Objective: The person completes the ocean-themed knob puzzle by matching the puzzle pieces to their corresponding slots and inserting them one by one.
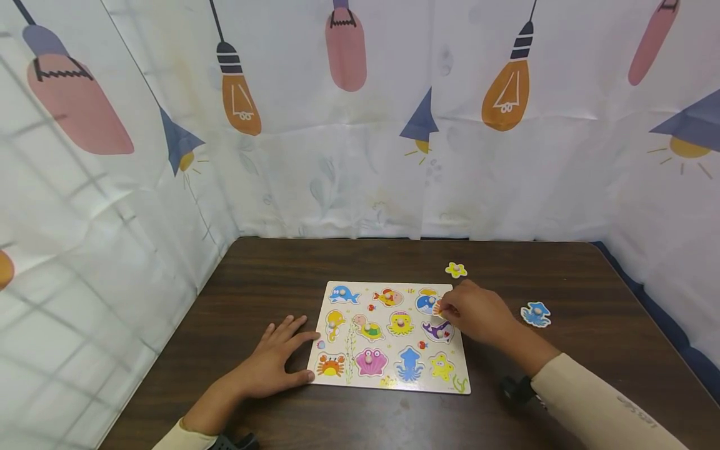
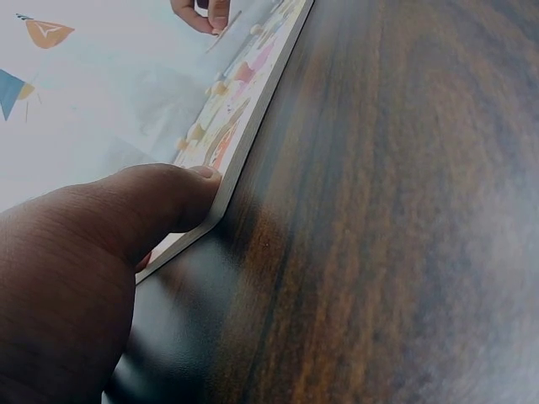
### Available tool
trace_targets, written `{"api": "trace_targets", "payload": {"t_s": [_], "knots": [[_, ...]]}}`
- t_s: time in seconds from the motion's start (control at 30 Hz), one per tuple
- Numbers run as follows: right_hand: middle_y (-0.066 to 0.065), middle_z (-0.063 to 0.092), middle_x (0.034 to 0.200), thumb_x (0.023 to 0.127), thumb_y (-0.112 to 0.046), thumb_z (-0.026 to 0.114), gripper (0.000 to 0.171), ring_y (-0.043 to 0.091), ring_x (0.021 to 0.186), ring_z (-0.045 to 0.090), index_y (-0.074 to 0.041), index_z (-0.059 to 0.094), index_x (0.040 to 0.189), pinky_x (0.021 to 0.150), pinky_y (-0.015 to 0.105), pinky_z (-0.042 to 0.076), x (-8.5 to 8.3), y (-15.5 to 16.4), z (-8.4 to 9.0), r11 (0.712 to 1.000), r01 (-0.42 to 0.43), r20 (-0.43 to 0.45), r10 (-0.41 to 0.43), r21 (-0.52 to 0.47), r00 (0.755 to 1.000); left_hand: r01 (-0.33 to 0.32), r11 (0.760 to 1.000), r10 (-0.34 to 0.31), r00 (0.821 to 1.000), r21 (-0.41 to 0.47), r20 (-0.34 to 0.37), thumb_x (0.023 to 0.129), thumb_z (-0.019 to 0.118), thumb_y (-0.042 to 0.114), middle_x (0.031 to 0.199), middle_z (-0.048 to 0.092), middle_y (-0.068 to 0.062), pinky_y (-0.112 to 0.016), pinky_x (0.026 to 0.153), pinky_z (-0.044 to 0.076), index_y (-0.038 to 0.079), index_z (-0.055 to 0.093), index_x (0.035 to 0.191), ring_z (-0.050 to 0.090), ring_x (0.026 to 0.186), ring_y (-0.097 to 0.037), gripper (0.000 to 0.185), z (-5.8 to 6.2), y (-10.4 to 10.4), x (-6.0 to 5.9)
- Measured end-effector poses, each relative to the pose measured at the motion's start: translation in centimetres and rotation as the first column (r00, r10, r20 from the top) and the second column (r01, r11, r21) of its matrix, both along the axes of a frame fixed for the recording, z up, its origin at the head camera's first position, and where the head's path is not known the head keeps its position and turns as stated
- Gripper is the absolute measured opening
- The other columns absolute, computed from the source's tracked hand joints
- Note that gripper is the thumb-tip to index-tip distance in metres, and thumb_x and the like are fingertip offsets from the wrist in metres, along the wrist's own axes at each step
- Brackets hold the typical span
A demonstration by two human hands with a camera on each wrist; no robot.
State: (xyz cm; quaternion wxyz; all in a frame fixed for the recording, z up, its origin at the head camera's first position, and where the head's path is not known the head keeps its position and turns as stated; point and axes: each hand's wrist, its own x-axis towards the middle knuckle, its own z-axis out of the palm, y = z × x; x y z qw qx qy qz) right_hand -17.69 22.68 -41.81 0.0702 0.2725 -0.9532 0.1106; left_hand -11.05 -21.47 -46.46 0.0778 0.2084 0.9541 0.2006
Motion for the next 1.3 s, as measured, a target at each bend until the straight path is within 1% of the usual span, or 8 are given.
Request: {"api": "trace_targets", "payload": {"t_s": [0.13,0.33,0.6,0.97,1.3], "knots": [[-0.016,0.067,0.088,0.083,-0.022,0.087,0.012,0.009,0.085,0.052,-0.024,0.078,0.092,0.059,0.023,0.048,0.2,-0.9,0.0,1.0,-0.026,-0.005,0.026,0.006,1.0,-0.001,1.0,0.001,1.0,-0.006,-0.005,0.087,0.065,0.07,0.166,0.027,-0.01,-0.067,0.119,0.005,0.034,0.05,0.15,0.015,0.154,-0.039,0.074,0.0,0.0,0.0],[-0.013,0.069,0.092,0.082,-0.021,0.088,0.014,0.008,0.084,0.052,-0.024,0.078,0.092,0.061,0.022,0.049,0.6,-2.4,0.0,0.998,-0.07,-0.002,0.07,0.003,0.998,-0.006,1.0,0.006,1.0,-0.006,-0.001,0.087,0.066,0.07,0.166,0.028,-0.01,-0.066,0.119,0.004,0.034,0.05,0.15,0.015,0.154,-0.038,0.075,0.0,0.0,0.1],[-0.015,0.066,0.088,0.083,-0.02,0.086,0.012,0.007,0.085,0.053,-0.025,0.077,0.089,0.06,0.021,0.047,1.0,-4.5,0.2,0.988,-0.154,-0.034,0.153,-0.022,0.988,-0.006,1.0,0.006,1.0,-0.006,0.001,0.087,0.066,0.07,0.166,0.028,-0.01,-0.066,0.119,0.004,0.034,0.05,0.15,0.015,0.154,-0.038,0.075,0.0,0.0,0.1],[-0.015,0.069,0.091,0.084,-0.024,0.087,0.012,0.006,0.088,0.056,-0.024,0.078,0.093,0.065,0.021,0.051,1.4,-7.1,0.3,0.968,-0.247,-0.062,0.244,-0.045,0.968,-0.001,1.0,0.001,1.0,-0.005,-0.003,0.087,0.067,0.069,0.166,0.027,-0.01,-0.065,0.119,0.004,0.034,0.05,0.15,0.014,0.155,-0.038,0.074,0.0,0.0,0.0],[-0.017,0.065,0.087,0.086,-0.024,0.085,0.009,0.004,0.086,0.054,-0.025,0.077,0.089,0.065,0.021,0.05,1.5,-9.0,0.3,0.956,-0.29,-0.062,0.287,-0.05,0.956,0.004,1.0,-0.005,1.0,-0.012,-0.018,0.087,0.064,0.071,0.166,0.028,-0.01,-0.066,0.119,0.005,0.033,0.05,0.15,0.015,0.154,-0.038,0.075,-0.1,-0.1,0.0]]}}
